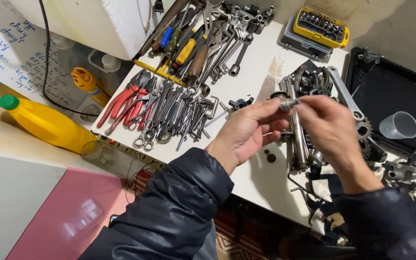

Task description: The person is inspecting and assembling small bicycle components, including a derailleur, chain, and various small washers and screws on a workbench.

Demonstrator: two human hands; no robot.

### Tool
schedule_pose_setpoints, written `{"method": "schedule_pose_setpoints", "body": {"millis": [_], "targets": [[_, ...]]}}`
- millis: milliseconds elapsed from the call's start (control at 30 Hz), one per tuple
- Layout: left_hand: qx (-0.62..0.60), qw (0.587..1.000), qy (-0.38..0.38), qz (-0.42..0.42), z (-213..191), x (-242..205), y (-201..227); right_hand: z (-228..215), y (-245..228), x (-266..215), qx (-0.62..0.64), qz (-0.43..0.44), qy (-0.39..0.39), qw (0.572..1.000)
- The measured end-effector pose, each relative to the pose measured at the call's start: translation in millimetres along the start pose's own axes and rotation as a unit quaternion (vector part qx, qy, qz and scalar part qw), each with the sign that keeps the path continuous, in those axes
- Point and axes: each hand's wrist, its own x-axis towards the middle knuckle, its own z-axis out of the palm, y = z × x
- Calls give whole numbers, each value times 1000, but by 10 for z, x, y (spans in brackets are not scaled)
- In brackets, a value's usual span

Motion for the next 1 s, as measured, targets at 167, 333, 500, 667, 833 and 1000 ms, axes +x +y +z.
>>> {"method": "schedule_pose_setpoints", "body": {"millis": [167, 333, 500, 667, 833, 1000], "targets": [[6, 997, 70, -19, -285, 173, -2, 457, 444, 447, -164, -34, -60, 984], [2, 996, 88, 2, -263, 59, 161, 683, 31, 587, -307, -60, -127, 941], [6, 995, 99, 0, -292, 6, 243, 826, -129, 691, -270, 5, -200, 942], [5, 995, 105, 5, -319, -3, 251, 953, 340, 884, -335, 0, -189, 923], [13, 994, 104, 6, -341, 6, 237, 977, 443, 867, -320, -43, -193, 927], [16, 994, 106, 9, -309, 2, 243, 957, 461, 830, -240, -73, -154, 956]]}}
